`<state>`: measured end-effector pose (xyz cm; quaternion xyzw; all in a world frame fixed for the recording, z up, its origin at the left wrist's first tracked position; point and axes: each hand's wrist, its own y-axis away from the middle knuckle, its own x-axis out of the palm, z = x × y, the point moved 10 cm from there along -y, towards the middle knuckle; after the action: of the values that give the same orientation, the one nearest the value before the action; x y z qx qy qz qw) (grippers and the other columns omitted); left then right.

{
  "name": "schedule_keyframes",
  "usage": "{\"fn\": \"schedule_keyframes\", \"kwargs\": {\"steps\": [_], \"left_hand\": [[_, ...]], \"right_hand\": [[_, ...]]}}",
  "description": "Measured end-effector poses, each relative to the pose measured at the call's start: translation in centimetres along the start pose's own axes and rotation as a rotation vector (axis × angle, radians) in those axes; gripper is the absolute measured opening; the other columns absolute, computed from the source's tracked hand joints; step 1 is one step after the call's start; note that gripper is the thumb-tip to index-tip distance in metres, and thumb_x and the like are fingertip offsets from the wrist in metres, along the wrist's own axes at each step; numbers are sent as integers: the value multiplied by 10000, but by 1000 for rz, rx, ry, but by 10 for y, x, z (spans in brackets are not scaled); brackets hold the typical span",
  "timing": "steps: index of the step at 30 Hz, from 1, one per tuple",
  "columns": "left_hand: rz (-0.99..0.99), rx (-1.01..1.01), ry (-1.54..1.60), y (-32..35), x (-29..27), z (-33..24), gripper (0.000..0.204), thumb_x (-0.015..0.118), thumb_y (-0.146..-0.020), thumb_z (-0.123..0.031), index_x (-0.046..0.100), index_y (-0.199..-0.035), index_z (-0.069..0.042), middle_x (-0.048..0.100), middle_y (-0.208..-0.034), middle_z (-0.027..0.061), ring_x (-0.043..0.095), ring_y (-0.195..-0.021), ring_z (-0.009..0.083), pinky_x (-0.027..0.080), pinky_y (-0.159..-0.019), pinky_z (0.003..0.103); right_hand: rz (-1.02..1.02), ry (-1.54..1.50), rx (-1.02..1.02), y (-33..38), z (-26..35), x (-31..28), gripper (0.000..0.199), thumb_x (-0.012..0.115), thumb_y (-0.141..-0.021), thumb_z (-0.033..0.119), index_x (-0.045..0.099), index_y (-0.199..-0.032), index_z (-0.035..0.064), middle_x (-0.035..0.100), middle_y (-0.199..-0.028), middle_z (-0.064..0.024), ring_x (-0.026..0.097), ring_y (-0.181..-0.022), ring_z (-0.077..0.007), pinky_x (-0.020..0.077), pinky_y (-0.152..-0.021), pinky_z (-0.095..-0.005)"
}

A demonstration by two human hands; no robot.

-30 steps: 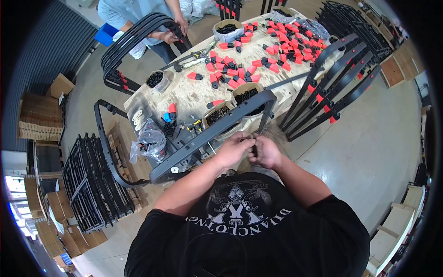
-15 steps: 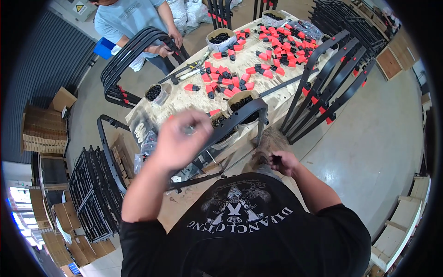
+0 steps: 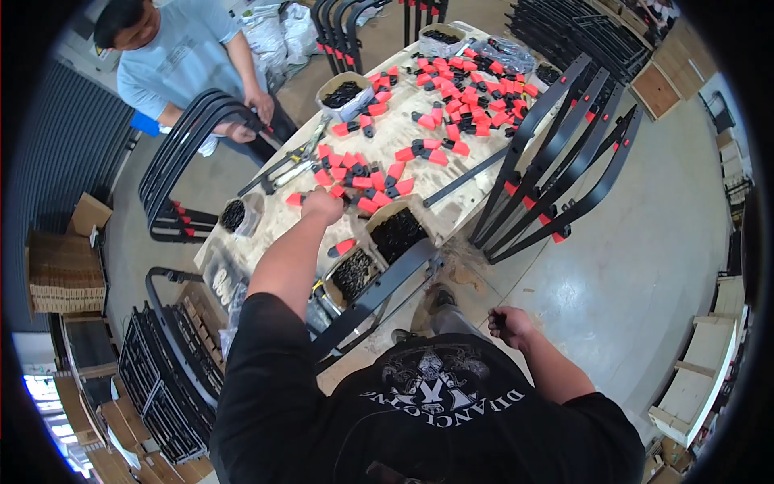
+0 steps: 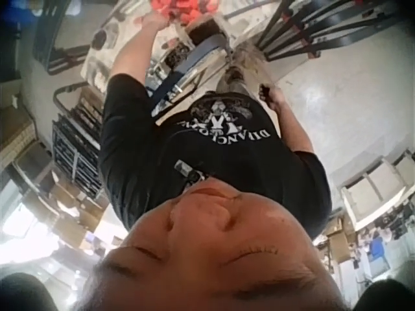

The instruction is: Assembling black metal frame components by attaching red plastic end caps and securing structural connections at a workbench.

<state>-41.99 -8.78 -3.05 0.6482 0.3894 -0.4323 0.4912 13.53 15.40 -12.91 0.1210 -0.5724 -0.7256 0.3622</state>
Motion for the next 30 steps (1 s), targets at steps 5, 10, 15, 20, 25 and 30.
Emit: {"fn": "schedule_keyframes", "kwargs": {"steps": [5,10,15,20,25,30], "left_hand": [[256,-170,51,-47,48,-8,579,637,-874,-463,666,-1200,14,714,-1164,200,706,-1067,294,555,-936,398],[242,-205,81,-54,49,-9,702,690,-803,-588,715,-1099,47,712,-1141,240,708,-1051,331,558,-900,403],[300,-369,556,-36,26,32,436,691,-825,-443,716,-962,-30,744,-957,140,732,-849,260,590,-791,389],[572,-286,1127,65,-46,14,221,624,-869,-252,652,-969,-57,713,-882,111,710,-793,259,600,-802,423],[495,-160,1255,205,-132,31,243,622,-838,-171,619,-1034,-27,664,-880,86,684,-792,233,582,-767,421],[276,136,1434,366,-179,33,454,751,-673,-266,632,-994,32,623,-996,140,641,-937,276,494,-871,368]], "right_hand": [[-93,-120,32,11,-4,-64,183,508,-987,185,611,-897,63,588,-761,-48,568,-673,-194,480,-600,-334],[-163,-179,77,14,-2,-105,177,498,-977,174,598,-872,72,578,-762,-45,563,-674,-192,481,-601,-336],[-79,-87,105,-16,34,-86,184,487,-978,177,587,-862,75,560,-756,-40,549,-676,-187,468,-607,-328],[55,38,111,-45,75,-48,187,494,-971,199,582,-862,75,542,-744,-36,532,-675,-188,446,-607,-319],[226,169,126,-84,97,-14,171,499,-961,202,572,-893,63,527,-745,-38,520,-671,-190,425,-598,-319],[196,272,147,-92,110,9,159,501,-957,204,560,-875,82,526,-740,-37,514,-671,-187,411,-593,-318]]}}
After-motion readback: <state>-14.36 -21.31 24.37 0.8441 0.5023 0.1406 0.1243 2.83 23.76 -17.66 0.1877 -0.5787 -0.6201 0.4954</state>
